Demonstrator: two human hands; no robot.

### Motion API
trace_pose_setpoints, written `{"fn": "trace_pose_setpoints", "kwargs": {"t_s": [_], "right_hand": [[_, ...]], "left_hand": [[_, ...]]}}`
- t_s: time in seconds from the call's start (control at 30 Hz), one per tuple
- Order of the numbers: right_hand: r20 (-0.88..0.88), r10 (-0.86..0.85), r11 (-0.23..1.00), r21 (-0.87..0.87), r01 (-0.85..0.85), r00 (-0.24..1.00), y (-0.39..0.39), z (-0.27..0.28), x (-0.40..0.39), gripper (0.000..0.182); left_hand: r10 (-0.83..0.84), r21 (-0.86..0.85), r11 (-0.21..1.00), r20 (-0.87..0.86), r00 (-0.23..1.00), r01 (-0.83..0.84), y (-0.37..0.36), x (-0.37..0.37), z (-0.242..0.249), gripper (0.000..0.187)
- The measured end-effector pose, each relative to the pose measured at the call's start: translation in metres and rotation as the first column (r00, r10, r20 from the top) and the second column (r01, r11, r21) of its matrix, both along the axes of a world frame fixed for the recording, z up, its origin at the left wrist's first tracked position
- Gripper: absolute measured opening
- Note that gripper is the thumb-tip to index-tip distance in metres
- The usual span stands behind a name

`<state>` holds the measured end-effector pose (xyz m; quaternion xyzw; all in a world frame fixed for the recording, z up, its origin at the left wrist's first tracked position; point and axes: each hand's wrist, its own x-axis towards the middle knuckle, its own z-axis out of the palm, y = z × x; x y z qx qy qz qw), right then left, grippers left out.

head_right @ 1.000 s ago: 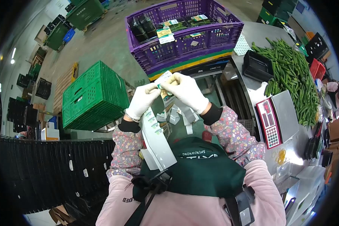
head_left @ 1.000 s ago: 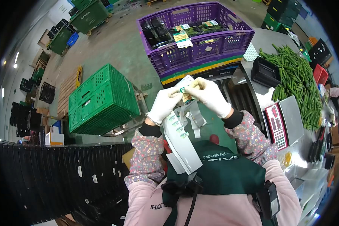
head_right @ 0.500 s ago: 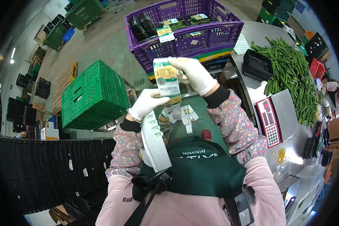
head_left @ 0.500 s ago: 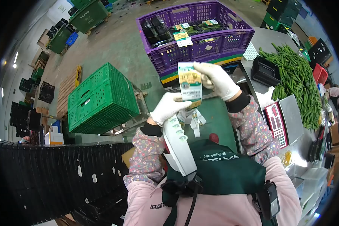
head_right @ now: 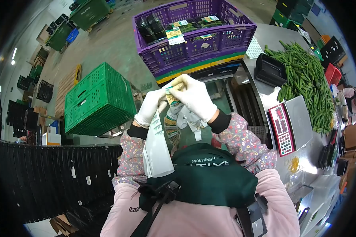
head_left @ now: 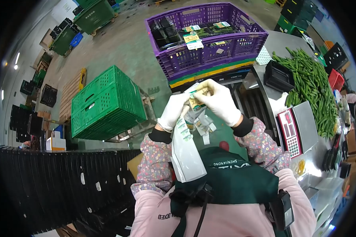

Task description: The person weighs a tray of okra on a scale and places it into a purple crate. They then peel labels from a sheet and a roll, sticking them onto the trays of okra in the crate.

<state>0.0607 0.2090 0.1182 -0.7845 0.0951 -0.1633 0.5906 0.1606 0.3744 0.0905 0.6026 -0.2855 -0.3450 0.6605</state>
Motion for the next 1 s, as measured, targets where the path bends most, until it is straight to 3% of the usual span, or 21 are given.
{"fn": "trace_pose_setpoints", "kwargs": {"t_s": [0.07,0.1,0.17,0.27,0.3,0.33,0.4,0.47,0.53,0.6,0.63,0.67,0.73,0.77,0.8,0.83,0.87,0.9,0.93,1.0], "right_hand": [[0.011,-0.013,1.0,-0.024,0.013,1.0,0.004,-0.002,0.002,0.026],[0.027,-0.059,0.99,-0.128,0.062,0.998,0.006,-0.008,0.004,0.026],[0.073,-0.164,0.932,-0.314,0.179,0.984,0.009,-0.009,0.006,0.038],[0.022,-0.295,0.856,-0.438,0.274,0.955,-0.001,-0.008,0.006,0.05],[-0.132,-0.132,0.97,-0.221,0.101,0.982,-0.012,-0.014,0.011,0.049],[-0.24,0.065,0.998,0.03,-0.059,0.969,-0.019,-0.012,0.015,0.049],[-0.237,0.128,0.963,0.26,-0.064,0.963,-0.028,-0.008,0.014,0.037],[-0.091,0.066,0.954,0.297,-0.036,0.994,-0.029,0.002,0.02,0.027],[-0.056,0.084,0.842,0.538,-0.041,0.995,-0.034,0.013,0.027,0.025],[0.021,0.047,0.764,0.644,-0.049,0.999,-0.028,0.04,0.031,0.024],[0.054,0.113,0.755,0.645,-0.121,0.992,-0.036,0.037,0.038,0.024],[0.087,0.179,0.741,0.643,-0.193,0.98,-0.043,0.037,0.043,0.024],[0.087,0.165,0.783,0.594,-0.184,0.983,-0.045,0.036,0.045,0.025],[0.139,-0.046,0.925,0.38,-0.01,0.989,-0.039,0.035,0.044,0.025],[0.24,-0.228,0.968,0.158,0.194,0.944,-0.032,0.034,0.042,0.026],[0.218,-0.169,0.967,0.227,0.118,0.961,-0.028,0.032,0.033,0.027],[0.238,-0.116,0.993,0.057,0.106,0.964,-0.023,0.025,0.026,0.027],[0.175,-0.063,0.997,0.043,0.056,0.983,-0.016,0.017,0.018,0.027],[0.11,-0.013,0.999,0.031,0.01,0.994,-0.007,0.014,0.007,0.027],[0.143,-0.004,0.993,-0.113,0.02,0.99,0.009,0.003,-0.001,0.022]], "left_hand": [[-0.007,-0.027,1.0,-0.119,0.993,0.004,-0.002,0.002,-0.004,0.031],[-0.01,-0.027,1.0,-0.12,0.993,0.007,-0.004,0.001,-0.007,0.031],[0.083,0.046,0.995,0.057,0.995,-0.086,-0.008,-0.003,-0.004,0.032],[0.118,0.031,0.992,0.091,0.989,-0.121,-0.004,0.0,-0.014,0.034],[0.114,0.003,0.993,0.07,0.991,-0.114,-0.003,0.001,-0.018,0.035],[0.114,0.003,0.993,0.069,0.991,-0.114,-0.001,0.002,-0.017,0.035],[0.04,0.08,0.996,0.039,0.998,-0.043,0.006,0.006,-0.015,0.027],[0.019,0.067,0.998,-0.015,1.0,-0.018,0.004,-0.008,0.012,0.027],[-0.011,0.052,0.999,-0.068,0.998,0.015,-0.003,-0.016,0.013,0.027],[-0.048,0.029,0.999,0.124,0.991,0.045,-0.009,-0.016,-0.014,0.027],[0.001,0.014,1.0,0.246,0.969,-0.005,-0.011,-0.016,-0.018,0.029],[-0.001,0.014,1.0,0.247,0.969,-0.002,-0.011,-0.017,-0.01,0.029],[0.063,0.114,0.991,0.002,0.998,-0.063,-0.007,-0.017,0.006,0.026],[0.087,0.091,0.992,0.048,0.995,-0.091,-0.004,-0.011,-0.001,0.025],[0.097,0.088,0.991,0.049,0.994,-0.101,-0.002,-0.007,-0.01,0.025],[0.117,-0.03,0.993,0.176,0.977,-0.114,0.001,-0.002,-0.019,0.025],[0.147,-0.146,0.983,0.296,0.944,-0.108,0.004,0.0,-0.019,0.025],[0.037,-0.04,0.999,0.415,0.909,-0.023,0.014,0.006,-0.018,0.035],[0.038,-0.041,0.999,0.413,0.91,-0.023,0.013,0.002,-0.009,0.035],[0.109,0.009,0.994,0.154,0.982,-0.112,0.008,-0.008,0.01,0.021]]}}
